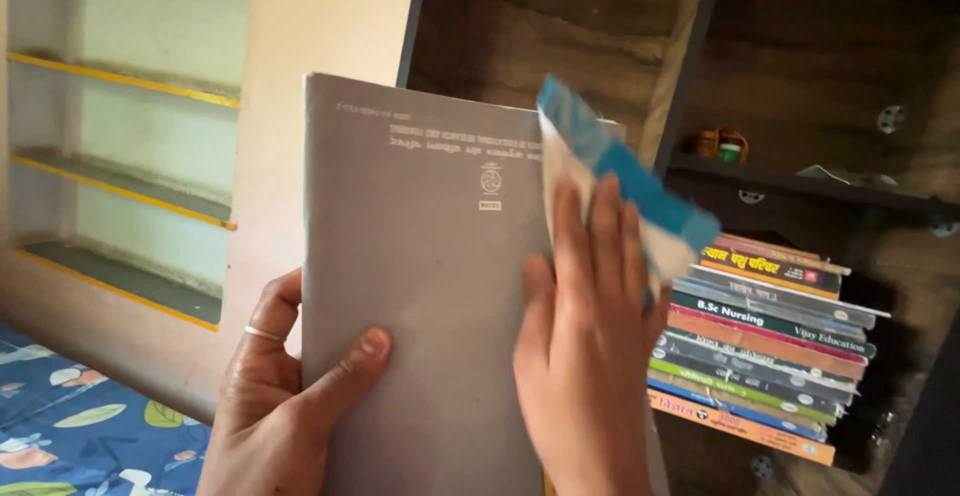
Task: The person sorts through various books and notebooks, picking them up by hand, flipping through pages, and placing them into different stacks on and near a wooden shelf.
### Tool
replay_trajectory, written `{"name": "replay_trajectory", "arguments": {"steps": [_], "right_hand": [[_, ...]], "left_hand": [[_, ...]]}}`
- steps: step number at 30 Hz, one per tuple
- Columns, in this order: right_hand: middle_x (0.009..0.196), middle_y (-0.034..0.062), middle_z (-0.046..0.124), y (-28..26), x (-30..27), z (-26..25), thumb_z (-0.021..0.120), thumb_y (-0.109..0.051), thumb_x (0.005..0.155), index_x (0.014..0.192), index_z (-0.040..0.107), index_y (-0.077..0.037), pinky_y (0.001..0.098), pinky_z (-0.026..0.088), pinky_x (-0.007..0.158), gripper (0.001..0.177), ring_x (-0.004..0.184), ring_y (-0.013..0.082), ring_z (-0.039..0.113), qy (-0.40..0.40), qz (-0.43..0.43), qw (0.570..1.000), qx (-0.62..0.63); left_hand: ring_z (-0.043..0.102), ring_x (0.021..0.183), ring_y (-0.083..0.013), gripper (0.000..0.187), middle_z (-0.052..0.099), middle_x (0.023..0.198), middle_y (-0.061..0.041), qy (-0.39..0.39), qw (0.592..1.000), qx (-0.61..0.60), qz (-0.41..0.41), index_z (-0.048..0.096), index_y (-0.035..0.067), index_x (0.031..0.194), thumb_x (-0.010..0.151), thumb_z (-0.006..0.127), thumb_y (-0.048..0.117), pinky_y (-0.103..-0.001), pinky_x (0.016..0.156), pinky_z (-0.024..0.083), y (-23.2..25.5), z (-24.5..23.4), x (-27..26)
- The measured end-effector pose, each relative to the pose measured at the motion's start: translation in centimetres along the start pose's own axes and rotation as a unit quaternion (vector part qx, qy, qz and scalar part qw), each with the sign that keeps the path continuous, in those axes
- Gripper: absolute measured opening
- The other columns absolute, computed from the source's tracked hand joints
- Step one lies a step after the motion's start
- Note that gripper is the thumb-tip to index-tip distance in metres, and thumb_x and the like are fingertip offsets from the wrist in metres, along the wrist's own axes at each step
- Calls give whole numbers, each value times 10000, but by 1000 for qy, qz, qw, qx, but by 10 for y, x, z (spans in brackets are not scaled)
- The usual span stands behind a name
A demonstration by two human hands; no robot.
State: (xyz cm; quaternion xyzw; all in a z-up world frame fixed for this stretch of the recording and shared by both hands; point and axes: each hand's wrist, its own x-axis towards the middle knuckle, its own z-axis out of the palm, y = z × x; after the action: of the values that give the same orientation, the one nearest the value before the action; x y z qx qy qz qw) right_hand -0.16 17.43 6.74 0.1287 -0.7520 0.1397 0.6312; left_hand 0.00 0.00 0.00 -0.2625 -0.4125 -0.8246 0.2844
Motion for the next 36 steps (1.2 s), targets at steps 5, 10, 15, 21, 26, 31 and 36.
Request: {"name": "replay_trajectory", "arguments": {"steps": [5,10,15,21,26,31,36], "right_hand": [[1600,183,446,-24,-55,29,590,-173,893,1520,469,-154,698,265,1159,639,1464,357,476,44,-94,995,3],[1565,225,457,-37,-80,27,671,-369,918,1527,482,-191,610,323,1132,662,1459,393,465,3,-149,988,42],[1599,290,342,-10,-63,10,630,-392,937,1543,416,-51,536,316,1153,728,1485,454,360,10,55,989,136],[1693,167,273,-2,-57,-20,549,-391,1056,1672,239,-47,451,307,1158,770,1492,373,348,-101,163,787,586],[1704,99,246,0,-49,-33,499,-238,1106,1662,70,-260,611,334,1149,703,1522,428,333,-130,180,591,775],[1660,141,342,-6,-48,-41,505,-171,1086,1657,160,-154,555,344,1135,667,1480,372,382,-91,197,591,777],[1624,160,416,5,-56,-58,532,-89,1056,1648,234,-83,484,356,1138,662,1451,309,438,-130,150,655,729]], "left_hand": [[727,997,-195,455,764,1089,-132,87,995,-16,-35,570,126,1260,859,676,-64,-367,814,595,-1,13,5],[745,1033,-223,491,771,1153,-151,41,996,-75,8,540,163,1336,916,666,-58,-370,799,613,-7,11,5],[725,1075,-214,487,739,1198,-132,-1,995,-65,77,493,105,1363,940,680,-46,-373,851,631,-6,21,-5],[479,1428,-276,538,567,1487,-198,-235,964,-120,-23,462,1,1561,1051,583,122,-404,1174,344,-5,60,-31],[24,1581,-320,643,221,1732,-138,-220,965,112,90,359,129,1663,1095,311,428,-507,1200,-57,-8,95,-52],[30,1587,-398,637,211,1762,-165,-155,905,331,219,367,156,1632,1088,301,481,-595,1215,-71,5,102,-46],[72,1616,-417,620,201,1740,-159,-84,862,423,268,364,203,1631,1084,340,494,-594,1231,0,27,116,-22]]}}
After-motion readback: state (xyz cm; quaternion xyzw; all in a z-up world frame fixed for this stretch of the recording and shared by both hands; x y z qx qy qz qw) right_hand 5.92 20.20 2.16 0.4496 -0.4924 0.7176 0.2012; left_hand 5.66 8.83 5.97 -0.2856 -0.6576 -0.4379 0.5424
